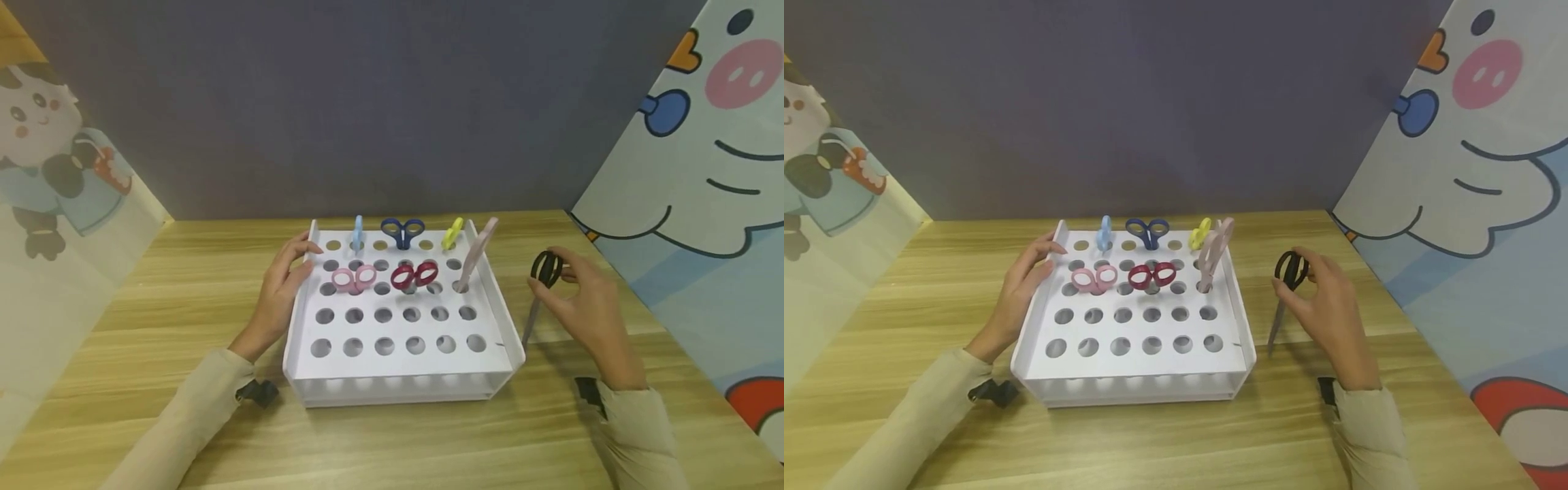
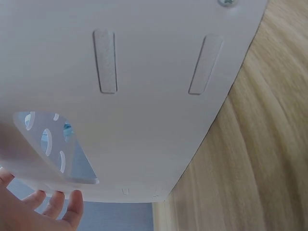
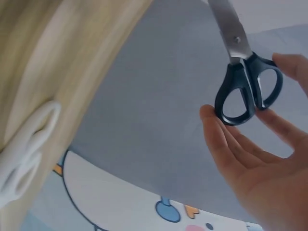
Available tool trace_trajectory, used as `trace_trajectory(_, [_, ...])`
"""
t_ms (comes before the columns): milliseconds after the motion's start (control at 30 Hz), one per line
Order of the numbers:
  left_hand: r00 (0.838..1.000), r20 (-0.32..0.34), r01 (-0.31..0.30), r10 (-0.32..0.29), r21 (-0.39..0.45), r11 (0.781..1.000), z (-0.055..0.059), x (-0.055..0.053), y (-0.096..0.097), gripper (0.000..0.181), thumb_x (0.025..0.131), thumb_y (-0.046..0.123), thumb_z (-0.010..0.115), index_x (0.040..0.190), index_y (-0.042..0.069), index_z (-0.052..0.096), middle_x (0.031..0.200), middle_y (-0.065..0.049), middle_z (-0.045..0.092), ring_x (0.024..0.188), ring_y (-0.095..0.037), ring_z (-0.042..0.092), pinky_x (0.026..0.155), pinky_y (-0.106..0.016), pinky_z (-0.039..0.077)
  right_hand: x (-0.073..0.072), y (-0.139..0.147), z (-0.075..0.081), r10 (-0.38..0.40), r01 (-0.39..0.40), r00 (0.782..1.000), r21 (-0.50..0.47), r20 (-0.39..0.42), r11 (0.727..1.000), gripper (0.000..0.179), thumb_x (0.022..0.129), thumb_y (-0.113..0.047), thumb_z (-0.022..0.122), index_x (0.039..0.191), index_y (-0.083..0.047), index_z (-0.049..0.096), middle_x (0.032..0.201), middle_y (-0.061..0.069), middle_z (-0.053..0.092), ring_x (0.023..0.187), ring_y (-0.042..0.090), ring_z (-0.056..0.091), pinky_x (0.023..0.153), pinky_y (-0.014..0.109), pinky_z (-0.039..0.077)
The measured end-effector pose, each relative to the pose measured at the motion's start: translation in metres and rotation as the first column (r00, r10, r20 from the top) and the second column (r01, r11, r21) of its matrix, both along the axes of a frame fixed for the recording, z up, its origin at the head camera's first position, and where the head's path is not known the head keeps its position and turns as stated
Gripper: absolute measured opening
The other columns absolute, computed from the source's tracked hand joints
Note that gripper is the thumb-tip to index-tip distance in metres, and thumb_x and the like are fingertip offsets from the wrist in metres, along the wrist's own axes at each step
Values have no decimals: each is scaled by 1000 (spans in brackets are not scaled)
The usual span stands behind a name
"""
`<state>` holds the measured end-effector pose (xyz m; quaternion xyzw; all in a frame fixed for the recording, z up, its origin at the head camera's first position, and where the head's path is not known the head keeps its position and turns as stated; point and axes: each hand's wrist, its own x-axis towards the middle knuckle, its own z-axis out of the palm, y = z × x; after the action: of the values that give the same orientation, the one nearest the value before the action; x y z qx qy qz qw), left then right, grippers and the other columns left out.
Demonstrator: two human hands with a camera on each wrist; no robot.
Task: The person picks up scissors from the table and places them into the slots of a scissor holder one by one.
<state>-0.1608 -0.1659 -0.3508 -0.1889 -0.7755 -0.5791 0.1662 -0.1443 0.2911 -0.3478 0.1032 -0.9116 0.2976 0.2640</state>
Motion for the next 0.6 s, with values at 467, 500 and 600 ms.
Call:
trace_trajectory(467, [1000,4,3,-3,-4,1000,-2,-1,2,24,103,14,45,118,1,59,155,-4,38,138,-22,38,93,-25,50,18,-19,33,85,-128,939,-109,-334,986,63,70,-1,85,130,-6,64,110,16,69,100,10,64,93,11,45])
trace_trajectory(500, [1000,1,1,-1,-4,1000,-2,-1,2,24,103,14,46,118,1,59,155,-3,38,138,-22,38,93,-25,50,19,-20,35,89,-136,932,-112,-351,984,63,71,-3,85,130,-7,64,111,16,69,100,5,62,93,12,46])
trace_trajectory(600, [1000,-2,-4,4,-4,1000,-1,-1,1,24,103,14,45,118,1,59,155,-3,38,141,-21,35,94,-25,50,22,-27,43,99,-168,906,-136,-411,976,58,72,-7,84,127,-3,66,107,19,69,101,-2,60,93,15,47])
